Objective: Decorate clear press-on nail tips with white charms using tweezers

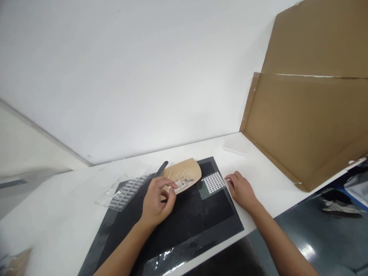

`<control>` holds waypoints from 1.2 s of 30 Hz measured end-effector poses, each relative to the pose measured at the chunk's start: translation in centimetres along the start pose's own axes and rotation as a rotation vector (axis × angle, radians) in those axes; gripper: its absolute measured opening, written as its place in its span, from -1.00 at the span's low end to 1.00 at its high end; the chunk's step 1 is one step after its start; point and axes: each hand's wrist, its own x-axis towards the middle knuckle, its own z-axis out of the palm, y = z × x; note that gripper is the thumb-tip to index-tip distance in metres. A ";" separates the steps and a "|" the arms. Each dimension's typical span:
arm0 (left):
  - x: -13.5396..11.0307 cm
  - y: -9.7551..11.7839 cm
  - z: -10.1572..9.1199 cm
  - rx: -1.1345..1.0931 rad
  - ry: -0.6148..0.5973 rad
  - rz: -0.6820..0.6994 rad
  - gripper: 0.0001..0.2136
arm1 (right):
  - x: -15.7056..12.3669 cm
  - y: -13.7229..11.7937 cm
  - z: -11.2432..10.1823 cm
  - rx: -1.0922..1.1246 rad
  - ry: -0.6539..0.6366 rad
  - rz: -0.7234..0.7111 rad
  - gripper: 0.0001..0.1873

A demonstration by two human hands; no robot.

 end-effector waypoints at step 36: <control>-0.1 -0.1 0.0 -0.007 -0.008 -0.005 -0.80 | -0.3 0.6 -0.5 0.172 0.005 0.053 -0.79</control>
